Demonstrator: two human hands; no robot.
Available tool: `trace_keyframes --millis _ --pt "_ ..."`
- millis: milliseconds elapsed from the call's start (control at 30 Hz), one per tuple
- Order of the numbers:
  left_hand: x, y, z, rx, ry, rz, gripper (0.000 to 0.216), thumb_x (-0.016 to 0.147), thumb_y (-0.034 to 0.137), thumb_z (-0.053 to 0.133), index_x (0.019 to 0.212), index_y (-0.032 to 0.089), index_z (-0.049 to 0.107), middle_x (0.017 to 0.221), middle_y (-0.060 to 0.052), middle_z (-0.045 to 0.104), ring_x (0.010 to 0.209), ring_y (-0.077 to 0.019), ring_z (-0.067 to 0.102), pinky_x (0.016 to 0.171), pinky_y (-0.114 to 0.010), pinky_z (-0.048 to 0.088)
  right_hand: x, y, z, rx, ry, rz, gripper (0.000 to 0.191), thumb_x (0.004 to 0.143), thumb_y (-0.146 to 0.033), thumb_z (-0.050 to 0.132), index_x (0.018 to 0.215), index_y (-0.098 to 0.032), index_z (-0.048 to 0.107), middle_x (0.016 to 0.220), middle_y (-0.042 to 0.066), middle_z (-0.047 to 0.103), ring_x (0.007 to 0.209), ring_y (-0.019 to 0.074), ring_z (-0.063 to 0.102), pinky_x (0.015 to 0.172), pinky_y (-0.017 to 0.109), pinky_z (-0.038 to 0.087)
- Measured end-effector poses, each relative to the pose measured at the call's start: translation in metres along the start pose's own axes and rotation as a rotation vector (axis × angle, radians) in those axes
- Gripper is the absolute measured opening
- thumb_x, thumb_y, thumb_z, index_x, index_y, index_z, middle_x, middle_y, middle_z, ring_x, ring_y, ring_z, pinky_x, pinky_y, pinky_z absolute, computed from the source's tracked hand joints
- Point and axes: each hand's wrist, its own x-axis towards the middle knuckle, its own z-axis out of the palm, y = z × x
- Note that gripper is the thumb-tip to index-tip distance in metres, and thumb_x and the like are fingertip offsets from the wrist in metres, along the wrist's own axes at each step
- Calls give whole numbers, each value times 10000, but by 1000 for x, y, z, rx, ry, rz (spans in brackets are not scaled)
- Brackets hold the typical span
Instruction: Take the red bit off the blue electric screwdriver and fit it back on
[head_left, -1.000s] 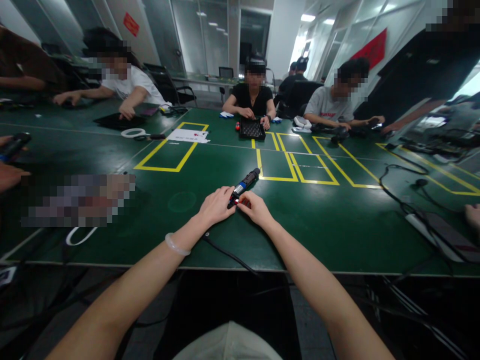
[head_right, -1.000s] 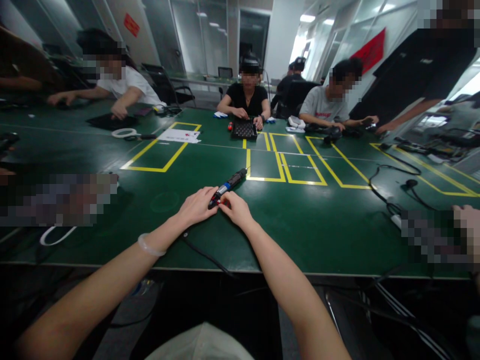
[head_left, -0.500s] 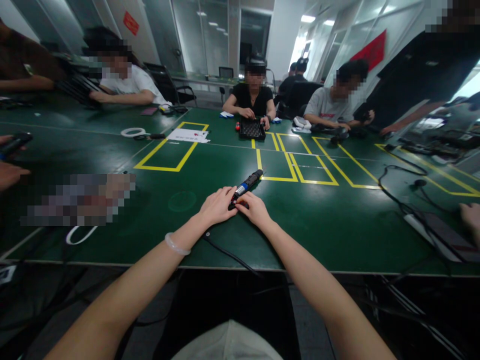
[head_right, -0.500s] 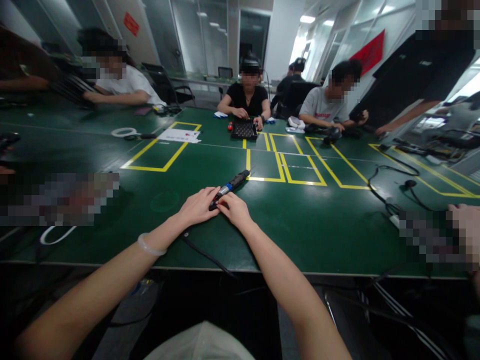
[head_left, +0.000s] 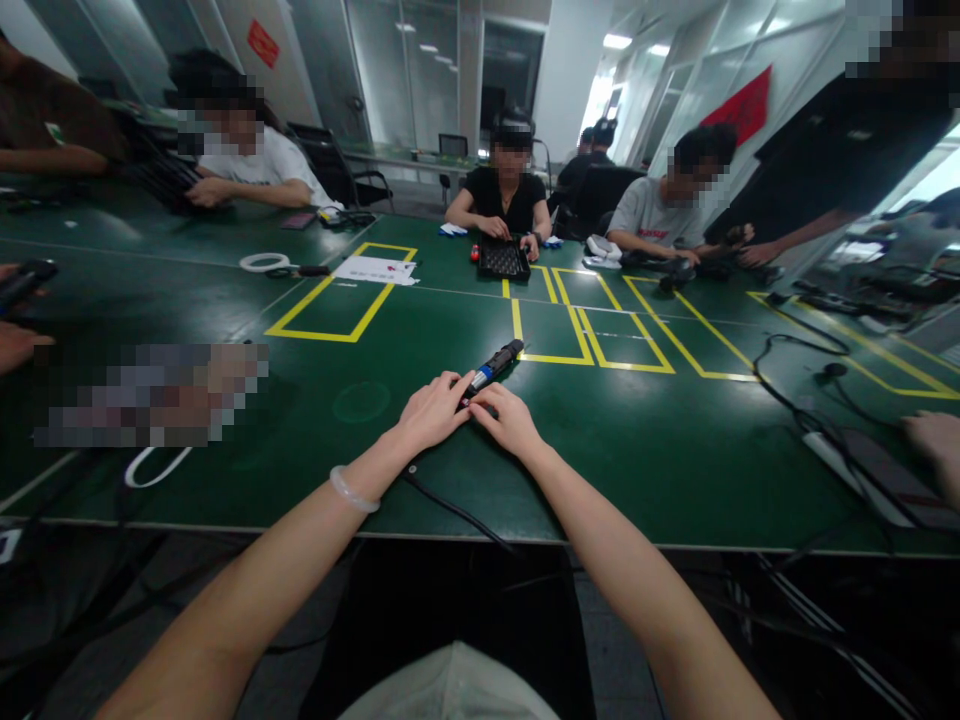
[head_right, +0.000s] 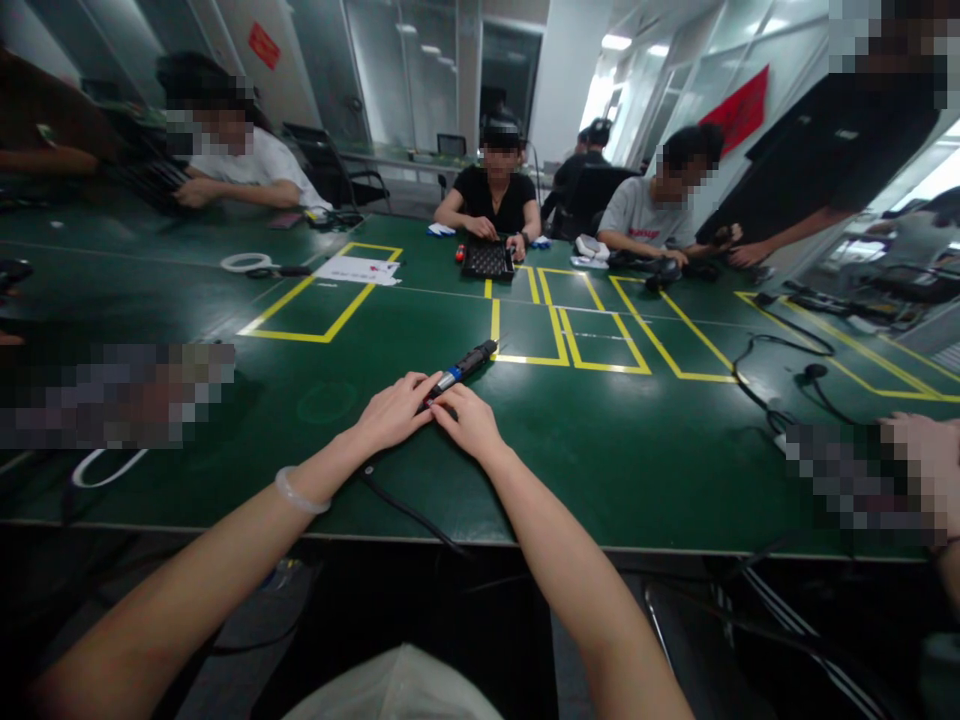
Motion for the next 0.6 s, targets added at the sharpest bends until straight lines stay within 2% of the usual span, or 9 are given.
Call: trace_keyframes --millis 133,300,467,600 --pt "1 -7 1 -14 13 -17 602 982 491 417 1537 269 346 1362 -129 523 1166 -282 575 879 -375 511 1 4 -2 -1 -4 38 178 977 -288 536 961 -203 692 991 55 641 850 166 600 798 277 472" --pt "2 -24 -4 4 -2 -119 623 968 489 450 1538 263 337 1392 -133 509 1191 -297 563 891 -377 501 1 12 -3 -16 -11 69 180 979 -281 540 909 -201 686 915 38 618 794 151 574 762 263 444" --pt "2 -52 -11 83 10 -230 637 968 517 424 1532 232 351 1364 -164 531 1105 -326 607 896 -416 486 1 13 -3 -1 -9 59 192 984 -276 532 904 -190 685 904 36 613 775 147 566 735 260 425" --pt "1 -79 -14 112 12 -321 637 962 513 422 1519 210 372 1365 -195 532 1137 -355 591 930 -448 458 2 14 -3 -2 -8 71 194 979 -271 537 899 -185 692 877 29 608 743 140 554 724 259 416"
